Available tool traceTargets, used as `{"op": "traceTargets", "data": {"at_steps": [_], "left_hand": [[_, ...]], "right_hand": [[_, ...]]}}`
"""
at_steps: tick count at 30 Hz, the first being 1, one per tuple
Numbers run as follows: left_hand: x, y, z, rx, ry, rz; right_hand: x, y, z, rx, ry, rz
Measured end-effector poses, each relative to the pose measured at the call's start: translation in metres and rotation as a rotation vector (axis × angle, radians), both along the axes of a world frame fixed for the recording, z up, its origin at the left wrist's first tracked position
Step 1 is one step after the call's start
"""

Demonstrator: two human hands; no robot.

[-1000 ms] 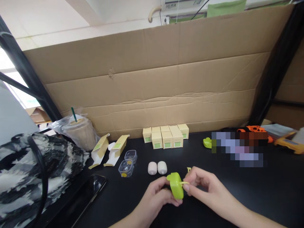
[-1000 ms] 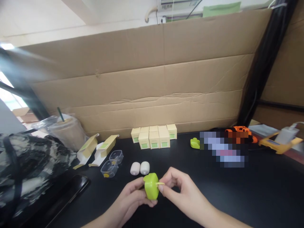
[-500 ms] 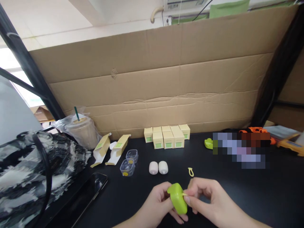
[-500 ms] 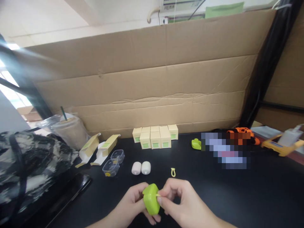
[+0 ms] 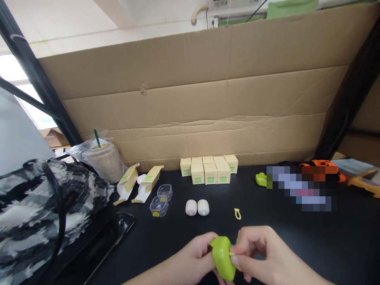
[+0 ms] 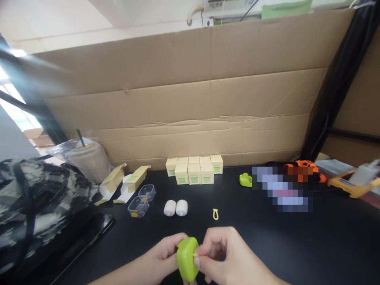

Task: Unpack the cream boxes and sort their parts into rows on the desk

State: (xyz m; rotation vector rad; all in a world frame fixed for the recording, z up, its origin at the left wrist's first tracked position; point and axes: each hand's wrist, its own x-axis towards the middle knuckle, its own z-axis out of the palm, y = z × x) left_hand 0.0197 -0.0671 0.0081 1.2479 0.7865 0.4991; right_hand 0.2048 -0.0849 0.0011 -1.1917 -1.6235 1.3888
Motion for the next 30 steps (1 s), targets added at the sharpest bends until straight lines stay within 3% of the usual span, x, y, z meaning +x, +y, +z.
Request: {"op": "traceTargets", "data": {"at_steps": [7, 12, 19, 26, 30], "left_hand": [[-0.007, 0.011, 0.006, -0.088, -0.019, -0.047], [-0.008, 0.015, 0.012, -0.085, -0.036, 0.057], [-0.005, 0.013, 0.004, 0.001, -0.024, 0.063], [0.005, 0.007, -0.009, 0.167, 0.078, 0.064], [0.007, 0.012, -0.01, 0.268, 0.124, 0.146]], "right_hand": [[0.005, 0.003, 0.011, 0.086, -0.11, 0.1], [0.006, 0.008, 0.014, 0.216, -0.077, 0.144], [0.007, 0.005, 0.006, 0.338, -0.231, 0.139], [0.008, 0.001, 0.029, 0.554, -0.298, 0.258], [0.012, 0.001, 0.038, 0.592, -0.348, 0.213]]}}
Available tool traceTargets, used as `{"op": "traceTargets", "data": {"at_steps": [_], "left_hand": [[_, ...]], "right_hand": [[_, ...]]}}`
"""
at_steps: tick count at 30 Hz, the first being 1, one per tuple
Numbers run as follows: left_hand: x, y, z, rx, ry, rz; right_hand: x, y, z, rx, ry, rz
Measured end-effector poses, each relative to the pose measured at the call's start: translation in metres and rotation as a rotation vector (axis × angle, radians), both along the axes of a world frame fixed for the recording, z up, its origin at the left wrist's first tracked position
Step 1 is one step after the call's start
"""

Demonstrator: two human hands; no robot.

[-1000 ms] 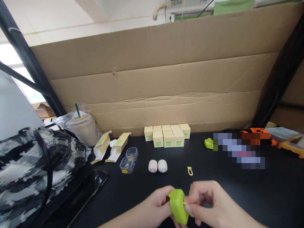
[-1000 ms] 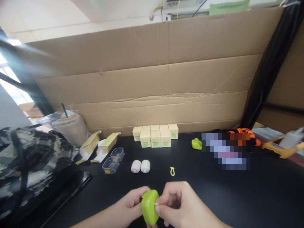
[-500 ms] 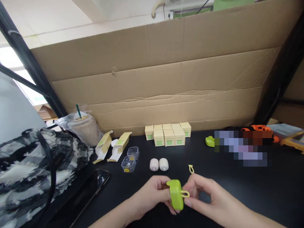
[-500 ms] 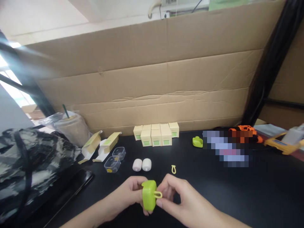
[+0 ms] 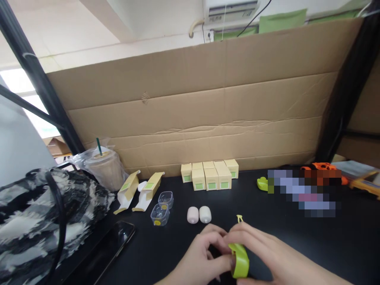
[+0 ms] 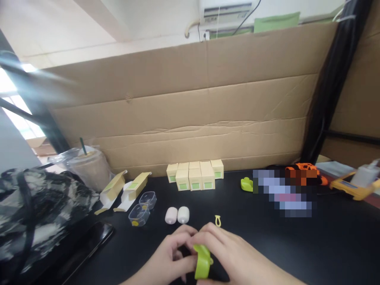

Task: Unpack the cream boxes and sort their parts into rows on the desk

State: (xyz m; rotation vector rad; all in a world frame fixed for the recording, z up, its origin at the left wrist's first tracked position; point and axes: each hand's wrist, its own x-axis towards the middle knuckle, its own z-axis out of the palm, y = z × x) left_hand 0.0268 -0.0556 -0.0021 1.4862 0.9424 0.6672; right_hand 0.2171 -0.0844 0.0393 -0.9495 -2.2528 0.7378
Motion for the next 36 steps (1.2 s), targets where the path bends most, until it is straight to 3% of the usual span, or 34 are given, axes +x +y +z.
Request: {"op": "traceTargets", "data": {"at_steps": [3, 5, 7, 10, 14, 19, 23, 32, 36], "left_hand": [[-0.006, 0.007, 0.007, 0.056, -0.075, 0.05], [-0.012, 0.012, 0.017, 0.092, 0.003, 0.044], [-0.014, 0.015, 0.029, 0.251, 0.225, 0.006], [-0.009, 0.021, 0.043, 0.622, 0.62, -0.047], [0.011, 0.035, 0.041, 0.857, 0.914, -0.08], [0.03, 0.055, 0.028, 0.956, 0.953, -0.092], [0.036, 0.06, 0.023, 1.016, 0.933, -0.077], [0.046, 0.059, 0.013, 1.021, 0.861, 0.037], [0.049, 0.059, 0.008, 1.036, 0.845, 0.053]], "right_hand": [[0.013, 0.008, 0.001, 0.005, -0.013, -0.055], [0.026, 0.02, 0.003, 0.061, 0.044, -0.121], [0.041, 0.039, 0.007, 0.163, 0.107, -0.203], [0.063, 0.072, 0.012, 0.284, -0.038, -0.301], [0.084, 0.11, 0.001, 0.282, -0.169, -0.269], [0.097, 0.139, -0.026, 0.344, -0.369, -0.26], [0.101, 0.148, -0.037, 0.418, -0.471, -0.298], [0.111, 0.148, -0.045, 0.544, -0.523, -0.361], [0.103, 0.143, -0.037, 0.621, -0.443, -0.414]]}}
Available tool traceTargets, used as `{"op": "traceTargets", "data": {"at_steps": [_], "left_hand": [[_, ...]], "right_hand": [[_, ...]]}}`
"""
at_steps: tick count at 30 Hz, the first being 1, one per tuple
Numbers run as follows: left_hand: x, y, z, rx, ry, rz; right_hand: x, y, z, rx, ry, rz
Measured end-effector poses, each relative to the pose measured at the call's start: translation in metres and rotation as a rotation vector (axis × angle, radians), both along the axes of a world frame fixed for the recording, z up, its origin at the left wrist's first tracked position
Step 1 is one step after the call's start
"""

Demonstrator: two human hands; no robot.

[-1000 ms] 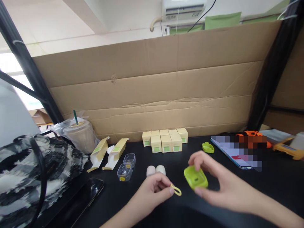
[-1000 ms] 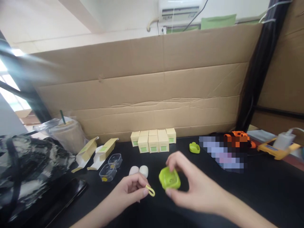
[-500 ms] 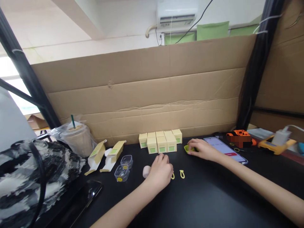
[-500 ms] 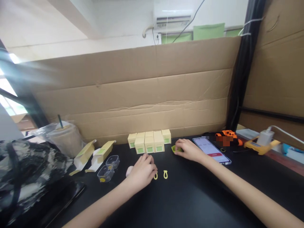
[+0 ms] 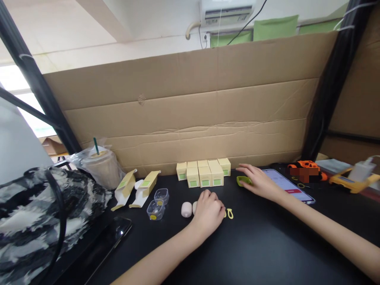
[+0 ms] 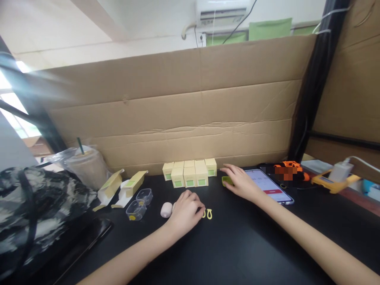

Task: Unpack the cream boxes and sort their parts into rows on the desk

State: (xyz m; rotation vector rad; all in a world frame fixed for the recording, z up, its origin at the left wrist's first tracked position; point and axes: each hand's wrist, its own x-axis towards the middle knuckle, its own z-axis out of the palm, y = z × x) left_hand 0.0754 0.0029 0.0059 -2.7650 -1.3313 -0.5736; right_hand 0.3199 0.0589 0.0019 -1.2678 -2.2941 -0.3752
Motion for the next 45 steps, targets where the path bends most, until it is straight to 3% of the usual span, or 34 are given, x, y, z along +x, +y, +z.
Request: {"op": "traceTargets", "data": {"at_steps": [7, 13, 15, 20, 23, 27, 31, 35, 45], "left_hand": [[-0.011, -0.016, 0.005, 0.133, -0.03, -0.08], [-0.041, -0.062, -0.01, 0.453, -0.13, -0.441], [-0.047, -0.069, -0.014, 0.529, -0.159, -0.494], [-0.055, -0.067, 0.001, 0.456, -0.236, -0.419], [-0.061, -0.063, 0.011, 0.522, -0.295, -0.363], [-0.067, -0.058, 0.009, 0.628, -0.269, -0.349], [-0.068, -0.054, 0.004, 0.605, -0.281, -0.379], [-0.069, -0.054, 0.009, 0.533, -0.183, -0.467], [-0.07, -0.058, 0.011, 0.428, -0.141, -0.489]], "right_hand": [[-0.053, 0.017, 0.025, 0.047, 0.005, 0.135], [-0.069, 0.017, 0.012, 0.043, 0.071, 0.163], [-0.068, 0.01, 0.007, 0.034, 0.104, 0.181], [-0.063, -0.015, 0.012, -0.001, 0.163, 0.237], [-0.06, -0.043, 0.023, -0.032, 0.162, 0.285], [-0.063, -0.093, 0.034, -0.152, 0.15, 0.368], [-0.078, -0.124, 0.027, -0.331, 0.324, 0.466], [-0.09, -0.129, 0.013, -0.363, 0.474, 0.496], [-0.088, -0.129, 0.008, -0.286, 0.357, 0.462]]}}
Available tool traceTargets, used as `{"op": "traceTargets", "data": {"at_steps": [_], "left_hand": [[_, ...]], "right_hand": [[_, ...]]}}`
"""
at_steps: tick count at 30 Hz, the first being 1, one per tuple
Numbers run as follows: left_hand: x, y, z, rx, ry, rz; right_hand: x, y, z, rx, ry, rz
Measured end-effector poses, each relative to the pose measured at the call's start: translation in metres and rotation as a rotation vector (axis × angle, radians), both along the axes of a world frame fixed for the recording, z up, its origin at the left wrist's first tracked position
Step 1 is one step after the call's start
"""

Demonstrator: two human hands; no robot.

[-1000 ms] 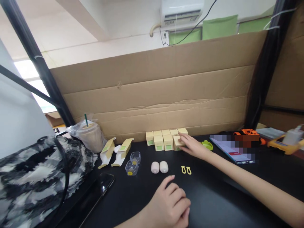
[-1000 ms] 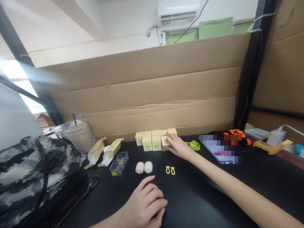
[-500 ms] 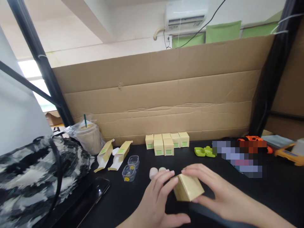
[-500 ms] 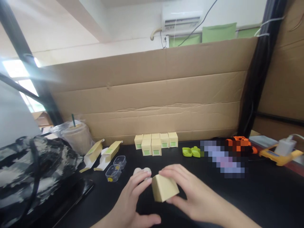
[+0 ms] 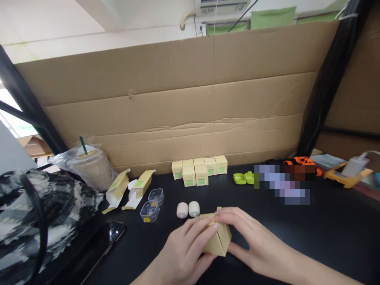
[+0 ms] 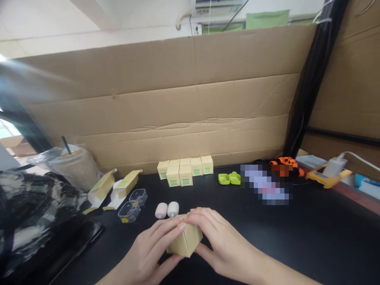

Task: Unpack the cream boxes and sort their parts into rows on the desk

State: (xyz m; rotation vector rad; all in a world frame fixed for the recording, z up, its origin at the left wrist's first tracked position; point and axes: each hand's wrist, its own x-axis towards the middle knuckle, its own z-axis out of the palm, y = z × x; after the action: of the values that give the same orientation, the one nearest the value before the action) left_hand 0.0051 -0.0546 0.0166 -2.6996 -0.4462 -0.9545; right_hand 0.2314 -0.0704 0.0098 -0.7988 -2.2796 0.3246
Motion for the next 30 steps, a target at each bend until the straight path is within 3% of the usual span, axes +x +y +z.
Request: {"op": "traceTargets", "data": {"at_steps": [8, 15, 21, 27, 30], "left_hand": [[-0.001, 0.0, -0.004, -0.207, -0.144, 0.043], [0.0, -0.002, -0.004, -0.196, -0.097, -0.012], [0.0, -0.002, -0.002, -0.277, -0.17, 0.119], [0.0, 0.003, -0.003, -0.324, -0.17, 0.173], [0.0, 0.002, -0.003, -0.33, -0.162, 0.148]], "right_hand": [[0.005, 0.004, 0.0, 0.108, -0.067, -0.072], [0.003, 0.001, 0.005, 0.082, -0.052, -0.041], [0.006, 0.002, 0.007, 0.278, 0.001, -0.087], [0.004, -0.01, 0.014, 0.42, -0.068, 0.23], [0.005, -0.012, 0.01, 0.398, -0.006, 0.268]]}}
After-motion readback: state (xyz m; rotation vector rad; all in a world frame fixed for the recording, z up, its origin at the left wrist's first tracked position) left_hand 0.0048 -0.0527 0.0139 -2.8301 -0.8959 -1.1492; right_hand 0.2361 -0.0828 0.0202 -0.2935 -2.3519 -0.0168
